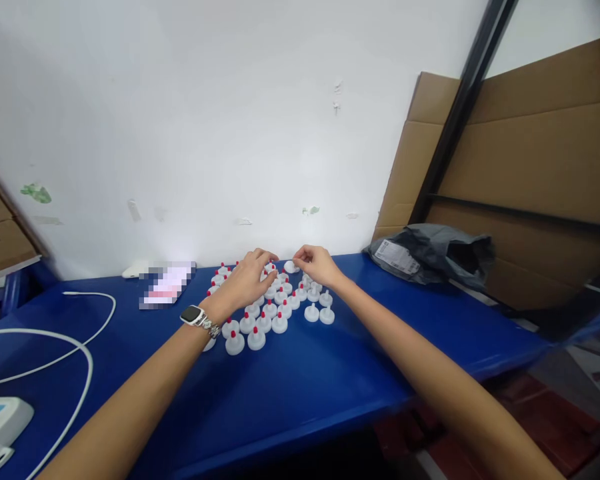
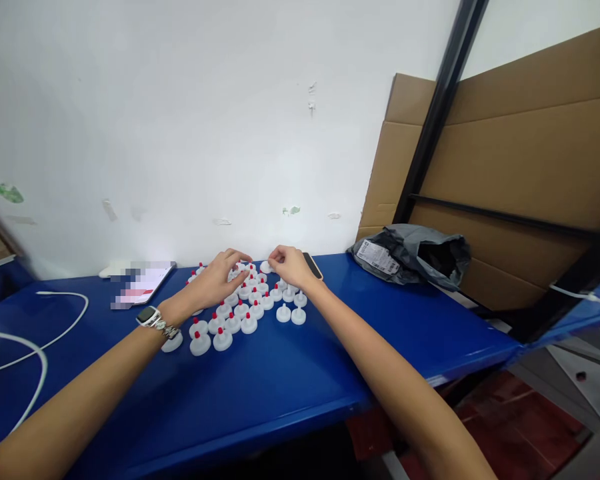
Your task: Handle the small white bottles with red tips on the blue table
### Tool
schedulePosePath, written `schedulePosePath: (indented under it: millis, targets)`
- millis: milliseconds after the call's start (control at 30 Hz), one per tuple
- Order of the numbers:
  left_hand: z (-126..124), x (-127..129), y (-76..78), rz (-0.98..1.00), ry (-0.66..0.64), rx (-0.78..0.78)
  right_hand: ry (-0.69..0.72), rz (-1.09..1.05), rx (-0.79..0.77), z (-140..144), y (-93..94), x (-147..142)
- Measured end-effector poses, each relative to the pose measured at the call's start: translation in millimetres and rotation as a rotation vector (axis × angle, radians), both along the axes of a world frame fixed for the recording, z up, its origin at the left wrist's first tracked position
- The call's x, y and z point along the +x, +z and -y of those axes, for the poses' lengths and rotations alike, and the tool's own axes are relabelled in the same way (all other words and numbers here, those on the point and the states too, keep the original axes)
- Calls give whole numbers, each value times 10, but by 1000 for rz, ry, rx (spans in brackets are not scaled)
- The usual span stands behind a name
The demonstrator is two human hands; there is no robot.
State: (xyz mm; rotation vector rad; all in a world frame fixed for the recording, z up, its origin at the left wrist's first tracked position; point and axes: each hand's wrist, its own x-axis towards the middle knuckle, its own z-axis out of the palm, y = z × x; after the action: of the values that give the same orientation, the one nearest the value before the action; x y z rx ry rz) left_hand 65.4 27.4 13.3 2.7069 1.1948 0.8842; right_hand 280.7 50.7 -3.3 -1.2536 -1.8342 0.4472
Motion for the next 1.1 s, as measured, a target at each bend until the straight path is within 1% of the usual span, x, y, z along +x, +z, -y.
schedulePosePath:
  millis: [67, 133, 167, 233, 300, 333, 400, 467, 533, 633, 767, 833, 900, 967, 1067, 1100]
  targets:
    - [82, -97, 19, 20, 3, 12, 159, -170, -12, 128, 48, -148]
    - [166, -229, 28, 23, -21, -34, 285, -276, -43, 237, 83, -338]
    - [202, -307, 23, 23, -35, -67, 331, -296, -58, 270, 93, -436]
    - [250, -483, -19, 32, -39, -121, 364, -274, -58, 278, 93, -616]
    - [260, -662, -92, 65, 8, -119, 321, -146, -16, 211, 79, -759]
    - [254, -742, -133, 83, 40, -106, 285, -27, 13, 156, 71, -816]
    - [231, -860, -204, 104, 83, -78, 209, 294, 66, 33, 62, -917]
    - [212, -913, -242, 93, 114, -73, 155, 614, 86, -76, 69, -1015]
    - [214, -912, -249, 66, 130, -98, 124, 828, 77, -148, 87, -1119]
    - [252, -878, -233, 58, 156, -155, 121, 992, 50, -192, 107, -1257]
    - [302, -864, -232, 54, 140, -157, 146, 1034, 29, -210, 93, -1321]
    - [313, -866, -235, 51, 129, -143, 152, 985, 39, -210, 86, -1288]
    - [328, -861, -227, 49, 129, -141, 149, 817, 54, -188, 85, -1224]
    - [356, -842, -205, 44, 134, -145, 157, 488, 23, -132, 81, -1150]
    - [414, -782, -163, 35, 135, -152, 206, -118, -97, 12, 36, -1069]
    - [432, -757, -154, 32, 128, -150, 219, -282, -131, 67, 8, -1057]
